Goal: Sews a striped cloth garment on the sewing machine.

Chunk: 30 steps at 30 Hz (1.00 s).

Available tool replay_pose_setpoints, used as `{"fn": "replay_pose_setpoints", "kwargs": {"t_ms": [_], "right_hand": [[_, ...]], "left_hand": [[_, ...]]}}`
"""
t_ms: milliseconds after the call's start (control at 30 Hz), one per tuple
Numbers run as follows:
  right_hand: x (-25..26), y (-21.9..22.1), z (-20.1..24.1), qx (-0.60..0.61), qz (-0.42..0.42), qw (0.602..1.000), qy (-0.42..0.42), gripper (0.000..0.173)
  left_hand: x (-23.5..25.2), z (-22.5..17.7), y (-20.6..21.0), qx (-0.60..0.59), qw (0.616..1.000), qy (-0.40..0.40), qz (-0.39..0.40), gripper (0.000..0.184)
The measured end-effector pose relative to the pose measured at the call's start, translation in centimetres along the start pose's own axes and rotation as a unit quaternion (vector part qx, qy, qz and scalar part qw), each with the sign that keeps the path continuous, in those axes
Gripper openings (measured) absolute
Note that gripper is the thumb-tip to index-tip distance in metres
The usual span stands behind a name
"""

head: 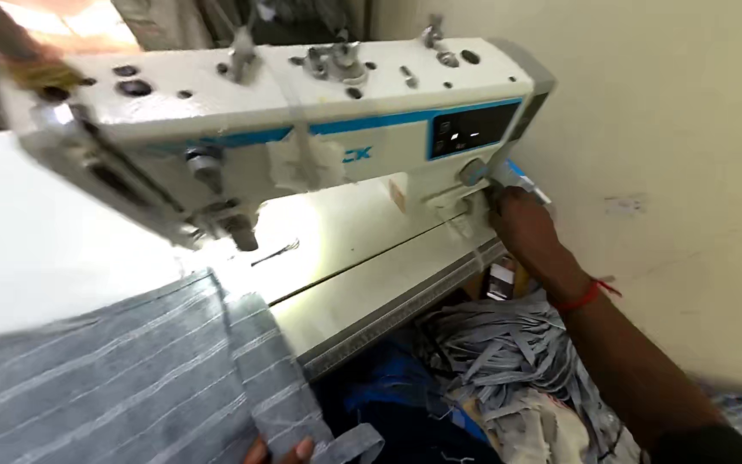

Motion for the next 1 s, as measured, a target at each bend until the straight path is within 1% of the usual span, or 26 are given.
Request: {"fn": "replay_pose_setpoints", "kwargs": {"t_ms": [33,67,100,133,167,200,233,267,300,333,367,400,433,467,533,567,600,633,700,767,833,933,1000], "right_hand": [[-2.4,0.6,3.1,0.031,-0.003,0.998,-0.045,0.038],[-5.3,1.8,6.4,0.076,0.012,0.992,-0.105,0.032],[-8.6,3.7,9.7,0.141,0.054,0.974,-0.169,0.027],[-11.5,6.0,12.4,0.218,0.129,0.942,-0.220,0.024],[-14.0,8.5,14.7,0.288,0.207,0.901,-0.249,0.024],[-16.1,10.9,16.5,0.340,0.272,0.862,-0.260,0.028],[-17.9,12.6,17.7,0.378,0.312,0.833,-0.255,0.032],[-19.1,13.8,18.4,0.402,0.333,0.818,-0.240,0.035],[-19.9,14.4,18.6,0.413,0.341,0.814,-0.225,0.037],[-20.3,14.7,18.6,0.419,0.344,0.813,-0.214,0.038],[-20.4,14.7,18.5,0.417,0.345,0.815,-0.207,0.037],[-20.4,14.7,18.4,0.408,0.347,0.821,-0.201,0.037],[-20.2,14.9,18.4,0.399,0.350,0.825,-0.194,0.038],[-20.0,15.2,18.4,0.398,0.351,0.827,-0.183,0.041],[-19.9,15.9,18.4,0.404,0.339,0.832,-0.170,0.039],[-20.1,16.0,18.3,0.406,0.330,0.835,-0.172,0.036],[-20.3,15.6,18.2,0.402,0.316,0.839,-0.185,0.033],[-20.5,14.9,18.0,0.395,0.298,0.845,-0.204,0.030],[-20.5,13.7,17.7,0.373,0.283,0.853,-0.231,0.029],[-20.2,13.7,17.8,0.345,0.305,0.859,-0.222,0.032],[-19.4,14.2,18.2,0.329,0.330,0.859,-0.211,0.035],[-18.0,13.8,19.6,0.315,0.323,0.867,-0.212,0.038],[-16.8,13.7,20.3,0.294,0.336,0.870,-0.210,0.040]], "left_hand": [[-0.5,-0.6,0.1,-0.013,1.000,-0.011,-0.012,0.024],[-0.9,-1.0,0.4,-0.025,0.999,-0.023,-0.030,0.027],[-1.1,-1.2,0.8,-0.044,0.997,-0.031,-0.050,0.029],[-0.9,-1.1,1.0,-0.063,0.996,-0.032,-0.061,0.031],[-0.6,-0.7,1.0,-0.073,0.995,-0.034,-0.065,0.033],[-0.3,-0.4,0.8,-0.072,0.995,-0.041,-0.063,0.035],[-0.1,-0.2,0.5,-0.052,0.996,-0.051,-0.056,0.038],[0.1,-0.2,0.0,-0.005,0.997,-0.064,-0.041,0.040],[0.3,-0.7,-0.7,0.077,0.994,-0.078,-0.022,0.044],[0.5,-1.5,-1.3,0.188,0.978,-0.090,-0.014,0.047],[0.8,-2.6,-1.7,0.312,0.947,-0.077,-0.027,0.050],[1.4,-4.0,-1.8,0.422,0.904,-0.029,-0.061,0.050],[2.7,-5.5,-1.9,0.502,0.859,0.042,-0.091,0.052],[4.5,-7.0,-1.9,0.555,0.819,0.108,-0.101,0.052],[9.5,-8.9,-2.6,0.622,0.750,0.208,-0.085,0.048],[12.0,-9.1,-3.4,0.650,0.718,0.234,-0.078,0.046],[14.0,-9.1,-4.2,0.681,0.688,0.239,-0.075,0.045],[15.2,-8.8,-4.9,0.704,0.667,0.232,-0.073,0.047],[15.7,-8.3,-5.8,0.732,0.638,0.228,-0.067,0.050],[15.6,-8.1,-6.4,0.744,0.625,0.232,-0.055,0.052],[16.2,-8.5,-6.8,0.746,0.621,0.235,-0.050,0.049],[17.9,-9.8,-7.8,0.743,0.626,0.235,-0.044,0.044],[18.9,-10.8,-8.6,0.736,0.629,0.249,-0.032,0.037]]}}
Point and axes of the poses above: each hand's wrist, its own x-axis towards the middle knuckle, its own y-axis out of the palm, z = x × y, the point moved 1 cm from there along x, towards the middle knuckle, and after that the axes turned 11 degrees about z, right-handed, at the moved point
